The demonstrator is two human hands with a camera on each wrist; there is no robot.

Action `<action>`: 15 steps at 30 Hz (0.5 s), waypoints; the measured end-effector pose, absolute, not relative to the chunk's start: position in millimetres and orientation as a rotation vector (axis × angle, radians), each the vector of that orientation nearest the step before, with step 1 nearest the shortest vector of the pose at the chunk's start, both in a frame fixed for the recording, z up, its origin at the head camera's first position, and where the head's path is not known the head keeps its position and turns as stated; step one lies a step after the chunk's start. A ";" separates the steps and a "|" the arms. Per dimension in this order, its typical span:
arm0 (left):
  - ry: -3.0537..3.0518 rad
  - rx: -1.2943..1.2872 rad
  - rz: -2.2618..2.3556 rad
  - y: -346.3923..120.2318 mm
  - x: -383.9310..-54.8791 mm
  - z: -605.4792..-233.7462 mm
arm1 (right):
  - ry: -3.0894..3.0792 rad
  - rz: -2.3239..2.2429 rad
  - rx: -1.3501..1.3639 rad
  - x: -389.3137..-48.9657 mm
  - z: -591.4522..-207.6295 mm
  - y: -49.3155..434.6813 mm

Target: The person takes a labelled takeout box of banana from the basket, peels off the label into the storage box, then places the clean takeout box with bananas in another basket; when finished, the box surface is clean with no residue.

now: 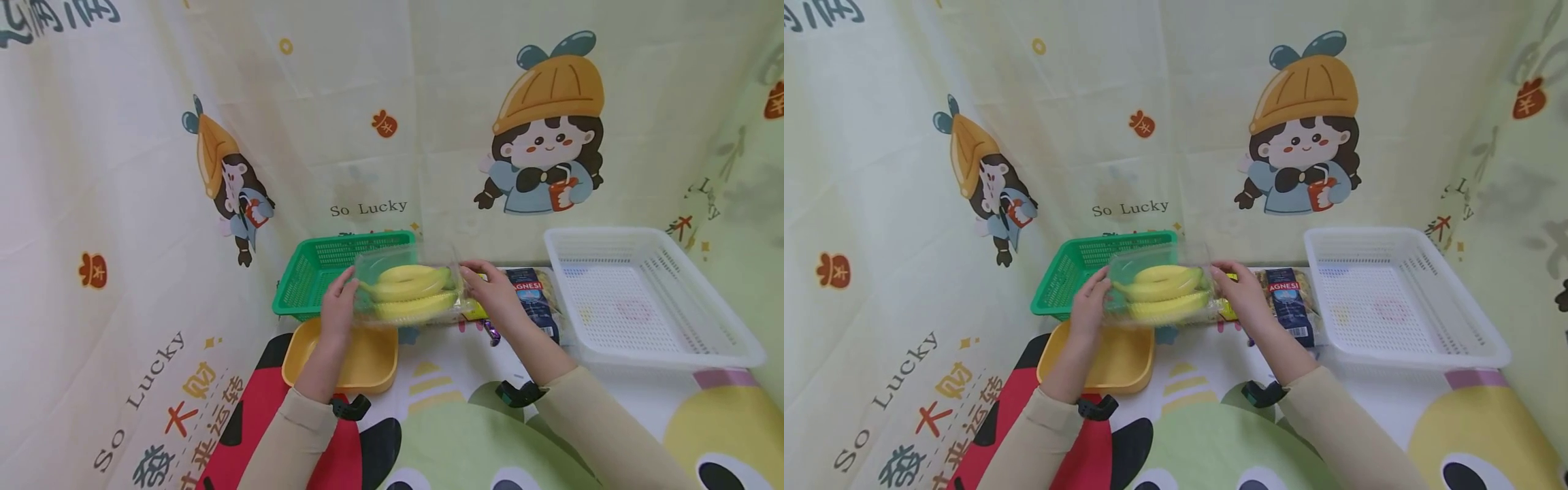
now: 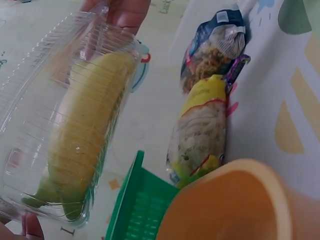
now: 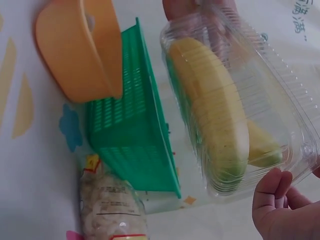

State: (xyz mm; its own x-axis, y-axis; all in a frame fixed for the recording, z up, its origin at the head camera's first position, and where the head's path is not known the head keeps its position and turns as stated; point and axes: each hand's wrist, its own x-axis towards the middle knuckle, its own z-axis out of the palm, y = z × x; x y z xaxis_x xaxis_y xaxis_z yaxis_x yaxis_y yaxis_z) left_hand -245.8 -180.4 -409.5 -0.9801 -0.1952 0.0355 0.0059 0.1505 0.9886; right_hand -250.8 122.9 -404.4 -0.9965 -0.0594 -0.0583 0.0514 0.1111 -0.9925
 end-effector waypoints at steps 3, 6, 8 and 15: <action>-2.262 0.187 -1.938 -188.2 -249.6 -407.0 | 2.297 -2.024 -0.006 -254.8 -400.8 115.6; -2.268 0.196 -1.943 -197.0 -253.5 -403.8 | 2.294 -2.029 -0.047 -259.4 -399.0 108.1; -2.274 0.204 -1.940 -202.9 -256.4 -401.3 | 2.281 -2.043 -0.078 -262.8 -398.7 103.1; -2.308 0.214 -1.879 -225.2 -271.0 -393.3 | 2.263 -2.051 -0.125 -274.1 -394.6 83.7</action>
State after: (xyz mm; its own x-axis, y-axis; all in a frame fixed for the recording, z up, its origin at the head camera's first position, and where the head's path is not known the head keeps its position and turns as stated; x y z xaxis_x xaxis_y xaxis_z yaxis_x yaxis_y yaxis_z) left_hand -271.0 -225.2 -393.3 -0.9774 -0.2089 0.0316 -0.0115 0.2017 0.9794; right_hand -274.1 83.7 -394.6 -0.9931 -0.1172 -0.0077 -0.0038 0.0980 -0.9952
